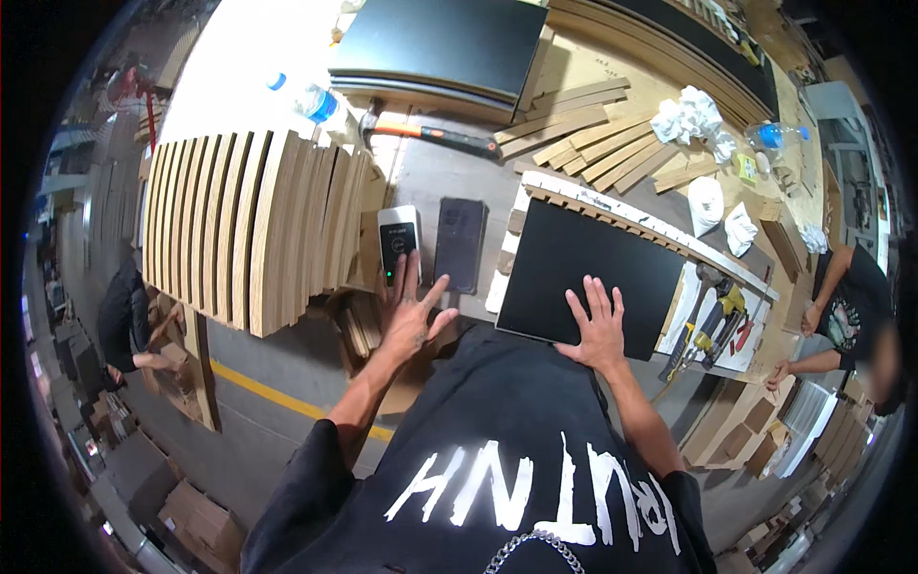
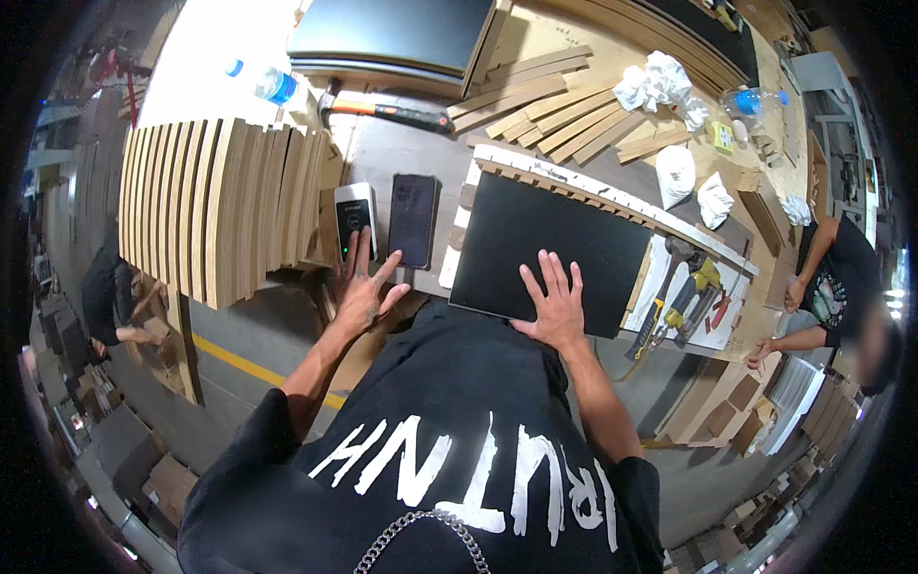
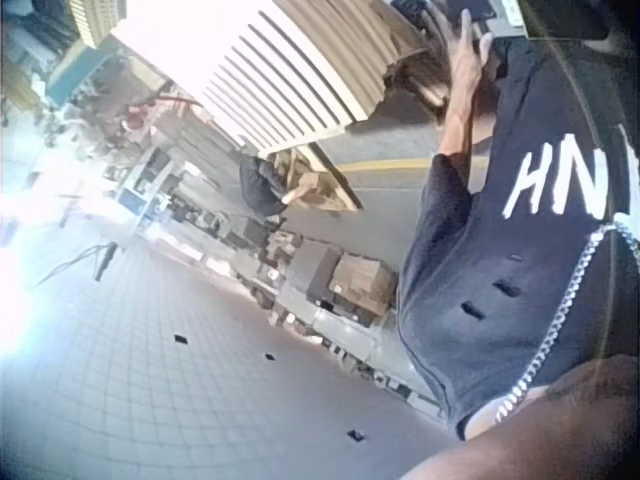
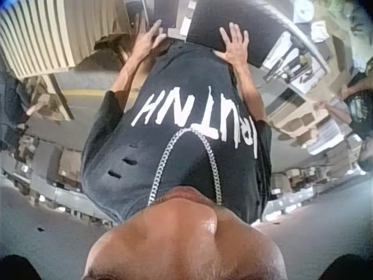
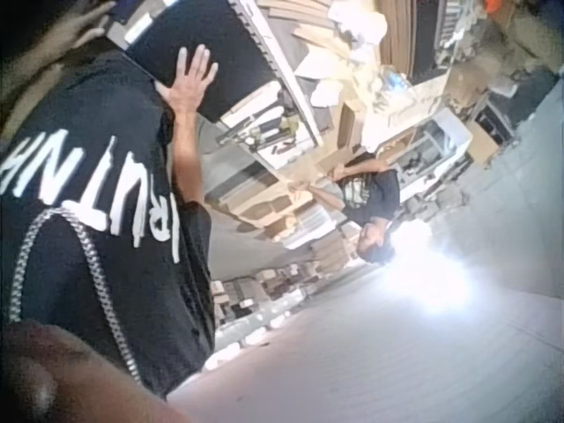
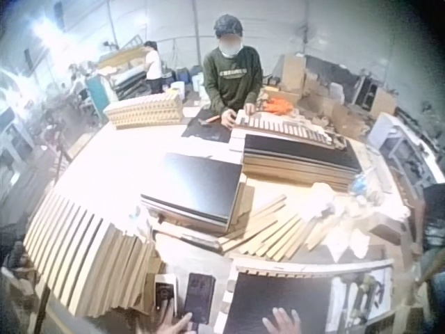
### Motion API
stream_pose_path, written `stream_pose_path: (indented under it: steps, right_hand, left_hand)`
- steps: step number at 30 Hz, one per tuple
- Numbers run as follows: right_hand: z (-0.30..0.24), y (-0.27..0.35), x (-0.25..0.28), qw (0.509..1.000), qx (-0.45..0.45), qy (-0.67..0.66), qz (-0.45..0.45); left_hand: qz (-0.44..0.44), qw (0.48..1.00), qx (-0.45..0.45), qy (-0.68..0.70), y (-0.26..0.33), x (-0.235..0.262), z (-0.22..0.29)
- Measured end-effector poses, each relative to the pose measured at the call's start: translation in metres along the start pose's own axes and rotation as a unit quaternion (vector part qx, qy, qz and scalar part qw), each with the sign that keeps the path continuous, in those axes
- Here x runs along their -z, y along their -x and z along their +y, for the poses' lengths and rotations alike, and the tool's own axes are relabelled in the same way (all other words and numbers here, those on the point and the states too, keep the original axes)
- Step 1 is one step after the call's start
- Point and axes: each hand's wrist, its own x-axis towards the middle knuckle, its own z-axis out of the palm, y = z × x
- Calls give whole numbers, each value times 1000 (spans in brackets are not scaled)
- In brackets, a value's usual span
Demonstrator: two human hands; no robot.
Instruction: The person places a black panel onto a wooden frame assembly, secures it using a nail gun, and fits wooden slats onto the assembly by tapping them with a hammer.
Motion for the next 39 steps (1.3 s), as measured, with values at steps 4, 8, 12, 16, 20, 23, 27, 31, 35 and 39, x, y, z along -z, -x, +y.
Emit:
stream_pose_path:
  steps: [4,8,12,16,20,23,27,31,35,39]
  right_hand:
    - [-1,-2,-4,1000,4,1,4]
    - [-1,-3,-5,1000,6,4,13]
    - [-1,-1,-4,1000,1,6,10]
    - [0,-1,-4,1000,-2,10,-7]
    - [-1,1,-1,1000,-4,12,-14]
    - [-1,2,0,1000,-9,12,-13]
    - [1,2,-2,1000,-10,17,-11]
    - [1,1,-2,1000,-8,22,-20]
    - [1,1,-3,999,-10,24,-25]
    - [2,1,-3,999,-4,27,-18]
  left_hand:
    - [2,1000,4,-17,4,-8,8]
    - [-19,1000,11,-21,4,-9,9]
    - [23,999,13,20,-5,-5,12]
    - [60,998,11,13,-46,-2,18]
    - [80,997,1,-21,-84,-4,15]
    - [82,996,-19,-39,-98,-2,11]
    - [51,997,-50,-39,-100,4,10]
    - [31,997,-50,-50,-99,2,7]
    - [54,997,-27,-42,-114,-2,2]
    - [77,995,-16,-59,-119,4,0]
